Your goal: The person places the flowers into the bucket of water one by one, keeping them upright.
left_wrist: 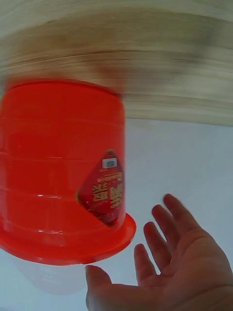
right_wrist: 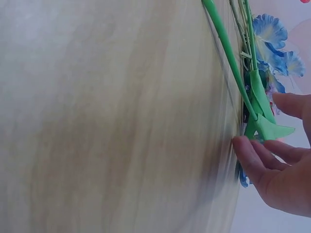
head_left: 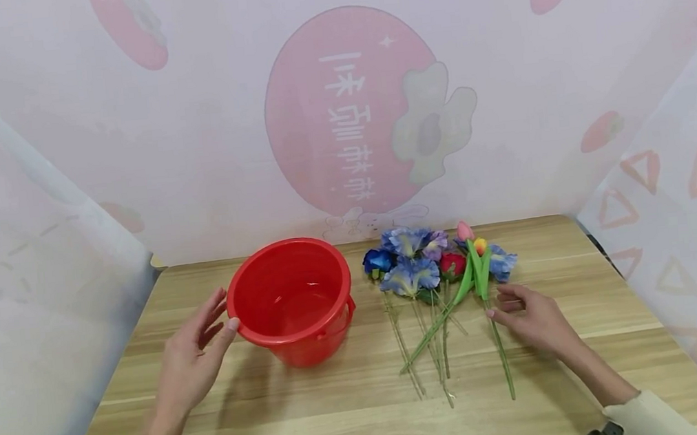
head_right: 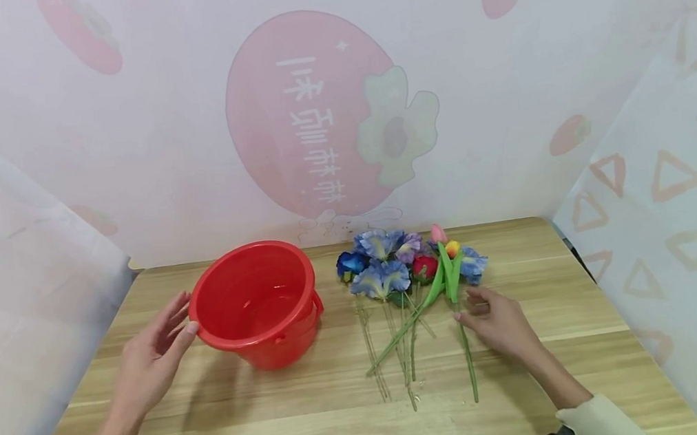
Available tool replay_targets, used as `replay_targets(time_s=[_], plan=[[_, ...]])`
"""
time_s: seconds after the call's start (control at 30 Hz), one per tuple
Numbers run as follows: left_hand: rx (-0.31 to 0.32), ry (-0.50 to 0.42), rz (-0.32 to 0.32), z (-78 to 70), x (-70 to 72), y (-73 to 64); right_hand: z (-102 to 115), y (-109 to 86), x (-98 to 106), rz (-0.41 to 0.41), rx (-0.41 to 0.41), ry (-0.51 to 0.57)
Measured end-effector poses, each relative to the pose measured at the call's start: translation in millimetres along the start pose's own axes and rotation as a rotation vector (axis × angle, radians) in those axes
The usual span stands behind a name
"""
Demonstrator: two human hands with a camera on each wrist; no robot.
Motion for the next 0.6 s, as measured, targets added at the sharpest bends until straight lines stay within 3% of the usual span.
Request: replay_targets(time_s=[0.2,0.6], plan=[[0.025,-0.202,-0.005,-0.1,-6.5,-0.9,-4,8.1,-1,0.031,0.015,0.066],[0.050,-0.369,-0.010,-2.2,-11.5,0.2,-11,20.3,-4,0.107,-0.095,0.376]])
Point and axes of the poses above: each hand's wrist, its own y-axis towards the middle knuckle, its own x-axis out of the back of the hand, z = x × y, the point moved 1 cm from there along y, towards the middle knuckle, and after that the axes turned 11 degrees about z, right-handed, at the moved point
